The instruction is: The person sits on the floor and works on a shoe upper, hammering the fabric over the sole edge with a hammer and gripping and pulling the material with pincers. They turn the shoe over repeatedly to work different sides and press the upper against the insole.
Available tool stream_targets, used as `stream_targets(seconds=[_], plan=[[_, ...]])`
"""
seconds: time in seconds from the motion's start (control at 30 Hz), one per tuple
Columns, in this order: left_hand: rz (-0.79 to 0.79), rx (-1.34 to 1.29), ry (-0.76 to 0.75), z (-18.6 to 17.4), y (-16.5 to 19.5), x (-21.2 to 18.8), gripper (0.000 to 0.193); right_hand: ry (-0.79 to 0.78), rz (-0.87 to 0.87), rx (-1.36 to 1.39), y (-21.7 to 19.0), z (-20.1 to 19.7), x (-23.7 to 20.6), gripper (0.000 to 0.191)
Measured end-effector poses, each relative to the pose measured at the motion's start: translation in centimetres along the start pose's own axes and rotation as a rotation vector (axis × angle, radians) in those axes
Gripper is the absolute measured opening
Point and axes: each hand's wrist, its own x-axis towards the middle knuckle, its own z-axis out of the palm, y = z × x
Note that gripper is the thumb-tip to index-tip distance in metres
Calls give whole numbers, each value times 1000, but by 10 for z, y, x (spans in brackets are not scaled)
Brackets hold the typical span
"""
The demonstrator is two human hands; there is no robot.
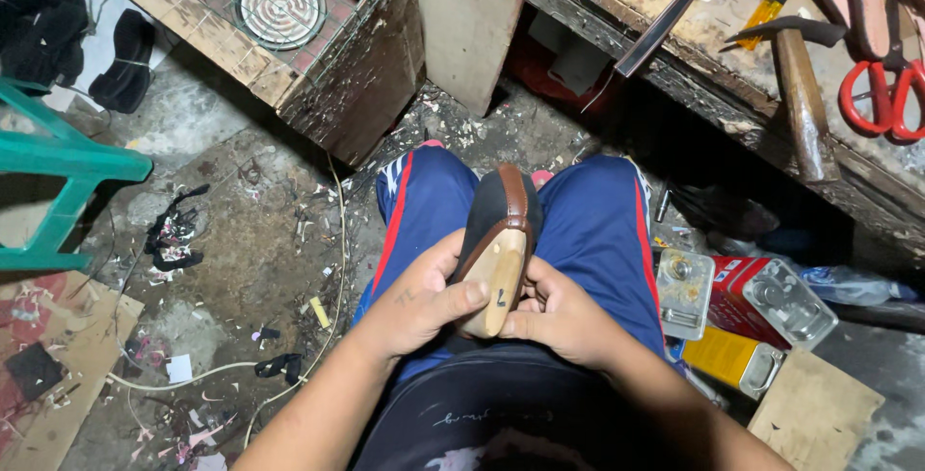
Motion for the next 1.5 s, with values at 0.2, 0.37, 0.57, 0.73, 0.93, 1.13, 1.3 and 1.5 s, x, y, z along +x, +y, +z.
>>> stream_targets(seconds=[0.2, 0.37, 0.57, 0.73, 0.93, 1.13, 1.3, 1.5], plan=[[236, 449, 246, 25, 24, 0, 75, 100, -7, -79, -10, 18, -3, 71], [175, 521, 479, 37, 50, 2, 50, 102, -107, -576, -25, 33, -13, 57], [39, 49, 226, 24, 74, -9, 47, 88, -120, -858, -32, 49, -16, 55], [25, 304, 232, 5, 63, -10, 52, 101, -84, -921, -30, 56, -16, 58], [148, -297, 445, -73, 22, 27, 43, 57, -188, -1048, -37, 26, -45, 37], [146, -561, 435, -115, -13, 20, 33, 543, 131, -1326, -20, -16, -119, 47], [20, -467, 531, -102, -9, 27, 52, 598, 542, -1061, 4, -31, -135, 38], [63, -361, 394, -76, 6, 37, 44, 411, -17, -858, -44, -16, -130, 51]])
